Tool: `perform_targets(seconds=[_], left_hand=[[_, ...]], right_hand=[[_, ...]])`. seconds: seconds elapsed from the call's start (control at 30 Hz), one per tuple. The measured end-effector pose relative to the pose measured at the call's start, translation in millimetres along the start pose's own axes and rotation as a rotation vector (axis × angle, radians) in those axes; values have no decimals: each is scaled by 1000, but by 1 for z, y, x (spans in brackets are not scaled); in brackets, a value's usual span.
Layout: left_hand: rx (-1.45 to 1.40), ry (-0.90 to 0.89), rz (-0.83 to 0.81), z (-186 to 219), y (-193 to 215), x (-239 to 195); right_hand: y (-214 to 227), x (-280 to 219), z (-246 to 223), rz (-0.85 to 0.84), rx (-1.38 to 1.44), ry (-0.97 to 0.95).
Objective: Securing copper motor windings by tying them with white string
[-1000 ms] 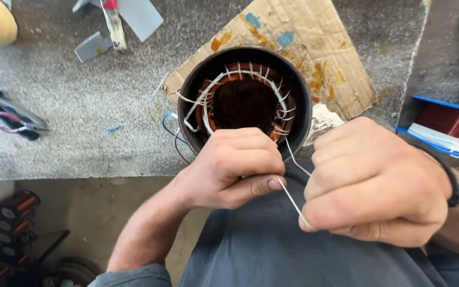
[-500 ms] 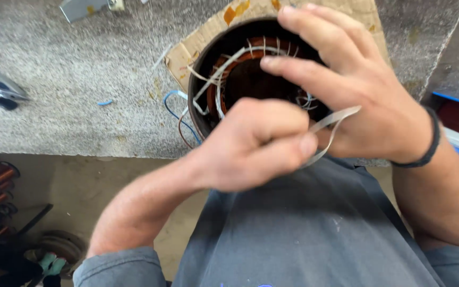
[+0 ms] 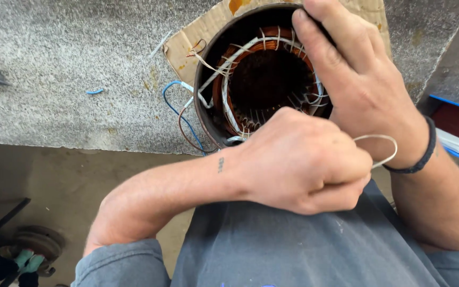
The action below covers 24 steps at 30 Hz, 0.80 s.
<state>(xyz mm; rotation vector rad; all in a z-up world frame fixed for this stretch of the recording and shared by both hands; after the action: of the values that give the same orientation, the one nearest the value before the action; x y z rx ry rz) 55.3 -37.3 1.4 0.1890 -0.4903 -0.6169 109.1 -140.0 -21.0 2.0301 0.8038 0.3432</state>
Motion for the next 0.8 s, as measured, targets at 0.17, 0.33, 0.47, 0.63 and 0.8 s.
perform_targets(seconds=[0.17, 0.33, 0.47, 0.63, 0.8], left_hand=[[151, -90, 144, 11, -16, -14], [280, -174, 368, 16, -22, -21], [296, -228, 478, 16, -21, -26], [241, -289, 557, 14, -28, -33], [281, -376, 484, 15, -33, -33]], right_hand=[[-4, -7, 1, 5, 64, -4], [-1, -19, -1, 7, 74, -33], [-5, -28, -7, -6, -20, 197], [-6, -26, -13, 49, 18, 278], [-6, -30, -15, 47, 0, 253]])
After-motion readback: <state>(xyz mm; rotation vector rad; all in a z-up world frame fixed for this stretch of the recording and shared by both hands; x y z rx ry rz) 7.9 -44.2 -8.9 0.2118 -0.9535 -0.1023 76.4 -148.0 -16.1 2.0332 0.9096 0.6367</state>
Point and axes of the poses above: each hand's wrist, its own x-axis towards the middle knuckle, its own y-axis out of the back of the hand, z = x × y, the point moved 4 cm from there along x, towards the middle knuckle, and after that the axes turned 12 degrees about -y, right-handed, at the moved point
